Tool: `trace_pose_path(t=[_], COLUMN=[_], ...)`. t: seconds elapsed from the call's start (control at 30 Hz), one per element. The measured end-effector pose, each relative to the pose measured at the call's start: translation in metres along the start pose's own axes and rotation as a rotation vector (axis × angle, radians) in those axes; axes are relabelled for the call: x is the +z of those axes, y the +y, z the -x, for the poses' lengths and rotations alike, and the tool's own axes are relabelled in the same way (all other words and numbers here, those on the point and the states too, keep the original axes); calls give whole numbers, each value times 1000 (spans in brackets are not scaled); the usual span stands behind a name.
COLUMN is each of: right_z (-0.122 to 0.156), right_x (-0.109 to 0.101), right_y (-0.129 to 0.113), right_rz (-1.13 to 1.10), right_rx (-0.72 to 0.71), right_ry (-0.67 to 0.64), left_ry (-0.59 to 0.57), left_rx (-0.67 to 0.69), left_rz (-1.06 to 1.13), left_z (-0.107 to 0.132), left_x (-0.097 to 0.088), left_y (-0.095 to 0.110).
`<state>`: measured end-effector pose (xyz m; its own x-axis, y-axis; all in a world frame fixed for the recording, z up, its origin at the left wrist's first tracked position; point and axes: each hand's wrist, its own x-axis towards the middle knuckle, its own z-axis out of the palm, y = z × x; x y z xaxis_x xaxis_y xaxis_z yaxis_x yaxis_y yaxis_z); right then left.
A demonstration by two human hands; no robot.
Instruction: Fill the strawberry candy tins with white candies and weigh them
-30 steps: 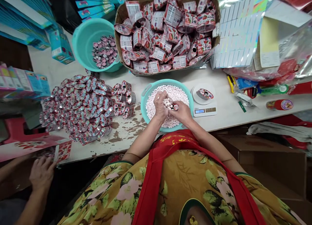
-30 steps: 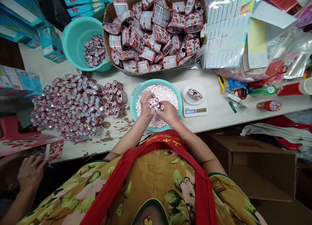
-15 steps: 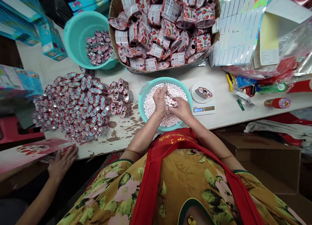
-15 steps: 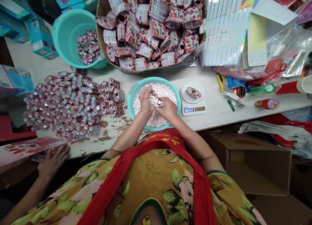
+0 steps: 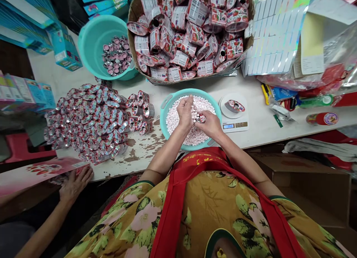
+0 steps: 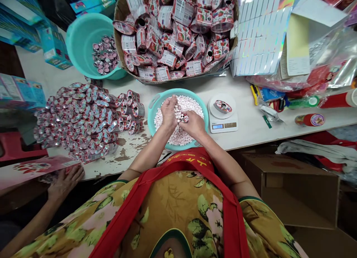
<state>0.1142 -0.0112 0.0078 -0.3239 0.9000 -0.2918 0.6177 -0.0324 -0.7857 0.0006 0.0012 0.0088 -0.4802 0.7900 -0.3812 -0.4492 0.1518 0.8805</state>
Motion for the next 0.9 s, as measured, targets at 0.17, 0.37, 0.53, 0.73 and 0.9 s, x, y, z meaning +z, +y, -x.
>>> trace_pose_path(t=[0.17, 0.37, 0.53, 0.73, 0.9], right_z=[1, -2, -5, -5, 12], right_x=[-2, -1, 3, 4, -11], right_y=[0, 3, 6, 10, 27], right_rz=[-7, -50, -100, -244, -566], right_rx=[-2, -27, -54, -80, -80], right_ry=[-2, 32, 46, 49, -21], left_ry=[-30, -64, -129, -129, -83], left_rx=[-69, -67, -37, -156, -251], left_rz=[5, 44, 18, 51, 232], left_z=[0, 0, 2, 0, -18], left_x=[4, 5, 7, 10, -11], left_y=[0, 0, 4, 16, 41])
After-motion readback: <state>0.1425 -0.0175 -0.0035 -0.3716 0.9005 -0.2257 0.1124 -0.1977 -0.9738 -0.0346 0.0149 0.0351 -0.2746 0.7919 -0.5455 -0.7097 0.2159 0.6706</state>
